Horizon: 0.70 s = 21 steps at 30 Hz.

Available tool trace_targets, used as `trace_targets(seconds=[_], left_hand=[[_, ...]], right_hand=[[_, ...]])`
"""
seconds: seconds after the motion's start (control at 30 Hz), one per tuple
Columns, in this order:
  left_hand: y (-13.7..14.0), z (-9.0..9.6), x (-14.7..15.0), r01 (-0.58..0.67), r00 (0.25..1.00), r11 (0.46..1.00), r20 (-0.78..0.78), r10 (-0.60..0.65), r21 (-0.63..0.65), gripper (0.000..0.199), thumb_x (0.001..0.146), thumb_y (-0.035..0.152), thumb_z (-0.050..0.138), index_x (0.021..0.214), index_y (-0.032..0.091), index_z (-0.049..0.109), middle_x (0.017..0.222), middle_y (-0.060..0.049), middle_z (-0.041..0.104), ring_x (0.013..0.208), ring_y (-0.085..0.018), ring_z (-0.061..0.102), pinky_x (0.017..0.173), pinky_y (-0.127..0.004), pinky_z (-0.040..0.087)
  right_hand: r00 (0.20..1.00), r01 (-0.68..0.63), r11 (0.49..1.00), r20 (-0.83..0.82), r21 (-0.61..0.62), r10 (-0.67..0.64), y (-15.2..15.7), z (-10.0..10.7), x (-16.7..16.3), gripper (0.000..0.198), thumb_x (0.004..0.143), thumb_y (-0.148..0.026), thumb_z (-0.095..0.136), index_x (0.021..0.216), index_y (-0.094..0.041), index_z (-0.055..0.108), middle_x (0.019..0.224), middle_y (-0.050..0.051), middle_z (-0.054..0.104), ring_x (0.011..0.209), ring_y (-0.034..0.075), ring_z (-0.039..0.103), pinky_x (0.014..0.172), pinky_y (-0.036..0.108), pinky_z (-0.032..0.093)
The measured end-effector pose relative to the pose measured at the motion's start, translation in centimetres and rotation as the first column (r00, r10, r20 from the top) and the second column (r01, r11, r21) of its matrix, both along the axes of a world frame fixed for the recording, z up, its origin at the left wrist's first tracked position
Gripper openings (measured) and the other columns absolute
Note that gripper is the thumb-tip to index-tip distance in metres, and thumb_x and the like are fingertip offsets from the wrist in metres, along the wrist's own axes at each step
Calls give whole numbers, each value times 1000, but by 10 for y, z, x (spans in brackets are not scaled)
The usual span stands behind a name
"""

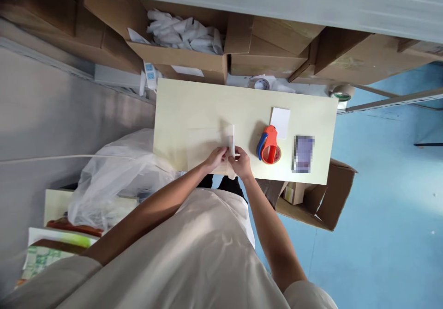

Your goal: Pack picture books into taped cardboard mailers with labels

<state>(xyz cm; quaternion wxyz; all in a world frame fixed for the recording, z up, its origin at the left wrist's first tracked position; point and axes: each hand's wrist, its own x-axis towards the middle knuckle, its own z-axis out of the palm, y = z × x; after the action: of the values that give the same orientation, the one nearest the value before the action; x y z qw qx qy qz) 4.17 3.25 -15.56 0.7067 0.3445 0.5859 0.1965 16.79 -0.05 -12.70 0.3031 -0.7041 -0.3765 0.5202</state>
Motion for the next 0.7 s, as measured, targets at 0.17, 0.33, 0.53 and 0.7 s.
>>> trace_targets(seconds=[0.17, 0.33, 0.53, 0.7], left_hand=[[1, 5, -37, -227, 973, 973, 40, 228, -37, 47, 86, 54, 45, 115, 17, 53, 97, -8, 64, 78, -16, 65, 71, -30, 50], [-10, -1, -62, -238, 943, 960, -201, 264, 145, 41, 88, 48, 47, 112, 17, 55, 111, -11, 61, 97, -21, 63, 86, -36, 49], [-33, -2, -59, 26, 930, 970, -360, 65, 243, 34, 90, 37, 46, 113, 17, 59, 118, -12, 61, 108, -23, 59, 97, -40, 44], [-29, -6, -42, -36, 966, 978, -245, 88, 207, 46, 90, 38, 45, 130, 14, 46, 131, -16, 54, 122, -23, 52, 102, -38, 41]], right_hand=[[989, -81, 996, 124, 40, 76, 4, -21, -38, 41, 66, -25, 63, 106, -17, 59, 97, 8, 61, 73, 16, 57, 75, 36, 52], [970, -131, 990, 212, 59, 116, -5, -32, -55, 53, 66, -31, 70, 115, -17, 55, 101, 11, 57, 86, 22, 58, 78, 41, 53], [946, -37, 995, 323, 96, 4, -19, -36, -29, 45, 73, -29, 59, 116, -16, 53, 107, 14, 58, 97, 25, 57, 88, 46, 47], [989, 114, 993, 94, 29, -116, -7, -45, -14, 42, 70, -30, 58, 110, -17, 54, 96, 8, 64, 80, 19, 60, 77, 38, 50]])
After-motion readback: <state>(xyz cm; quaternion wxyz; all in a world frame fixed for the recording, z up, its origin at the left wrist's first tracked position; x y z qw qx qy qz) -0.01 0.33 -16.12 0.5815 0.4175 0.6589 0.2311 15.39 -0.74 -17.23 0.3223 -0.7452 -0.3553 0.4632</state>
